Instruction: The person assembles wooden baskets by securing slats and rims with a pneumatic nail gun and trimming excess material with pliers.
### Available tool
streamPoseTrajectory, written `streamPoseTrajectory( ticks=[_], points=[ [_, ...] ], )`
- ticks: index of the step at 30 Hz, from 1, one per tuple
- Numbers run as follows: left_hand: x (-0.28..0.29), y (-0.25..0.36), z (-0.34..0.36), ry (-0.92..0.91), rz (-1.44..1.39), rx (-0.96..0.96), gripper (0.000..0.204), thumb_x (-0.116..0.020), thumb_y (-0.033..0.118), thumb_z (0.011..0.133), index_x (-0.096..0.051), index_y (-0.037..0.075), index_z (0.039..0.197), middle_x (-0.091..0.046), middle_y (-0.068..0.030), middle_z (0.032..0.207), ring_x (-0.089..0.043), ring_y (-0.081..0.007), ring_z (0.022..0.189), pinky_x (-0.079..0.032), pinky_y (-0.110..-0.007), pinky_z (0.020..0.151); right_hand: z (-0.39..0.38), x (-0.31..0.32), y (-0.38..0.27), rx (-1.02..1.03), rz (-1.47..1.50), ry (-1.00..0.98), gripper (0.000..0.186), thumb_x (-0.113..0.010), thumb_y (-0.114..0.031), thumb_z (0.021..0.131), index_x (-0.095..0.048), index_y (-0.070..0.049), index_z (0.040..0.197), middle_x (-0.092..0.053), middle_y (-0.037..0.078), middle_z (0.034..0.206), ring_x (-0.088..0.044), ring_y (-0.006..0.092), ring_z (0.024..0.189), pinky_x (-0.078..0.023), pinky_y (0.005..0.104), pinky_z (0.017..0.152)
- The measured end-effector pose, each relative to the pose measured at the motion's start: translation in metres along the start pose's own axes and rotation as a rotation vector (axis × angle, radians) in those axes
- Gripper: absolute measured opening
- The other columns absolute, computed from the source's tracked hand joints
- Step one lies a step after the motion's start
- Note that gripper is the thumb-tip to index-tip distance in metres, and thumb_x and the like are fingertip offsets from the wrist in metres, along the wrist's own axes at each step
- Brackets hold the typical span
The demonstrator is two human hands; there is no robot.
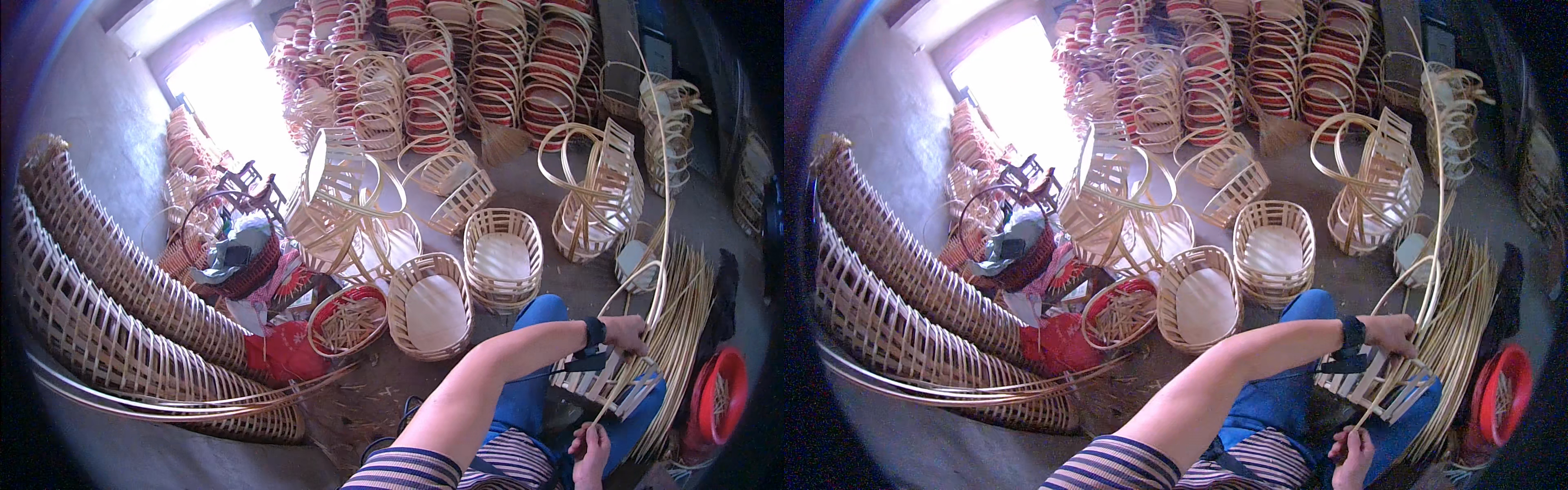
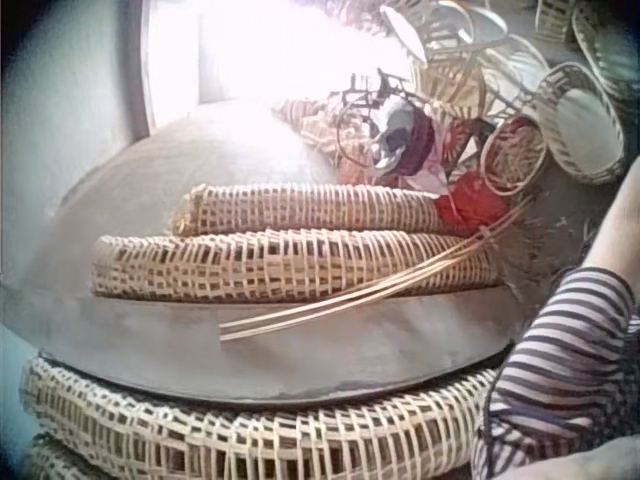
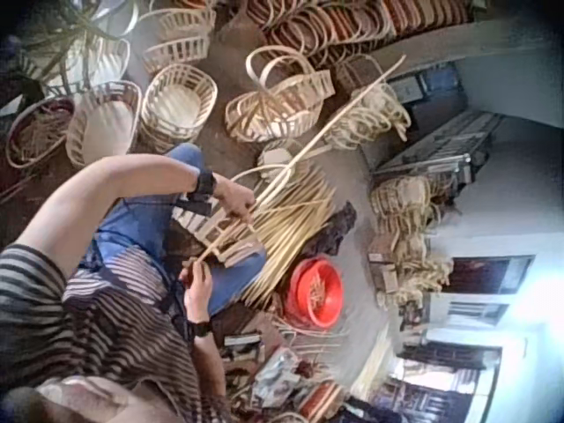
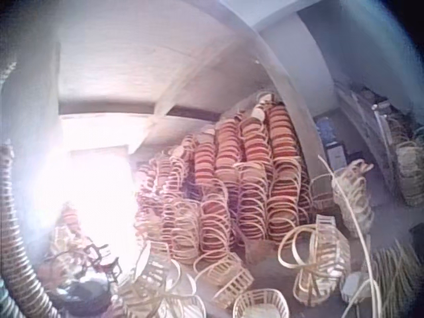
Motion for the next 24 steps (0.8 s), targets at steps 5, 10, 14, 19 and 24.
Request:
streamPoseTrajectory(
  ticks=[5,10,14,19,24],
  points=[
    [-0.003,0.011,0.001,0.238,0.460,-0.263,0.081,-0.071,0.029,0.053,-0.024,-0.006,0.110,-0.052,-0.0168,0.078,-0.054,-0.0277,0.067,-0.044,-0.033,0.058,0.024,0.008,0.014,0.001,0.195,0.072,0.018,-0.048,-0.022,0.081,-0.049,-0.003,0.083,-0.048,0.001,0.062,-0.042,0.0078,0.043,-0.035,0.0200,0.037],
    [-0.044,0.046,-0.019,0.136,1.038,-0.561,0.092,-0.071,0.042,0.046,-0.031,0.005,0.119,-0.045,-0.0132,0.093,-0.044,-0.0266,0.089,-0.037,-0.035,0.074,0.031,0.039,0.005,0.050,0.307,0.191,0.021,-0.047,-0.023,0.081,-0.048,-0.003,0.082,-0.047,0.001,0.057,-0.041,0.0100,0.040,-0.034,0.0225,0.035],
    [-0.040,0.022,-0.028,0.098,0.867,-0.652,0.064,-0.059,0.047,0.062,-0.044,0.005,0.108,-0.045,-0.0134,0.104,-0.037,-0.0286,0.101,-0.029,-0.037,0.085,-0.019,0.075,-0.017,0.097,-0.222,0.243,0.018,-0.050,-0.016,0.078,-0.043,-0.001,0.086,-0.046,0.005,0.057,-0.042,0.0127,0.042,-0.035,0.0235,0.038],
    [-0.007,0.043,-0.060,0.183,1.158,-0.323,0.092,-0.071,0.038,0.049,-0.027,0.007,0.124,-0.045,-0.0120,0.105,-0.041,-0.0281,0.095,-0.032,-0.038,0.083,-0.156,0.275,0.038,-0.115,-0.934,0.919,0.037,-0.058,-0.019,0.071,-0.040,0.003,0.095,-0.052,0.016,0.073,-0.052,0.0244,0.061,-0.041,0.0311,0.053],
    [-0.029,0.043,-0.055,0.157,1.204,-0.292,0.111,-0.076,0.027,0.036,-0.015,0.004,0.127,-0.041,-0.0136,0.104,-0.039,-0.0292,0.094,-0.032,-0.038,0.081,-0.279,0.350,0.103,-0.657,-0.989,1.177,0.063,-0.066,-0.030,0.062,-0.035,0.010,0.100,-0.048,0.026,0.095,-0.049,0.0371,0.087,-0.041,0.0406,0.071]
  ],
)
Point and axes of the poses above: each hand's wrist, its own z-axis towards the middle knuckle, its own x-axis out of the back of the hand, y = z × x, the point moved 9 cm from there along z, towards the middle knuckle
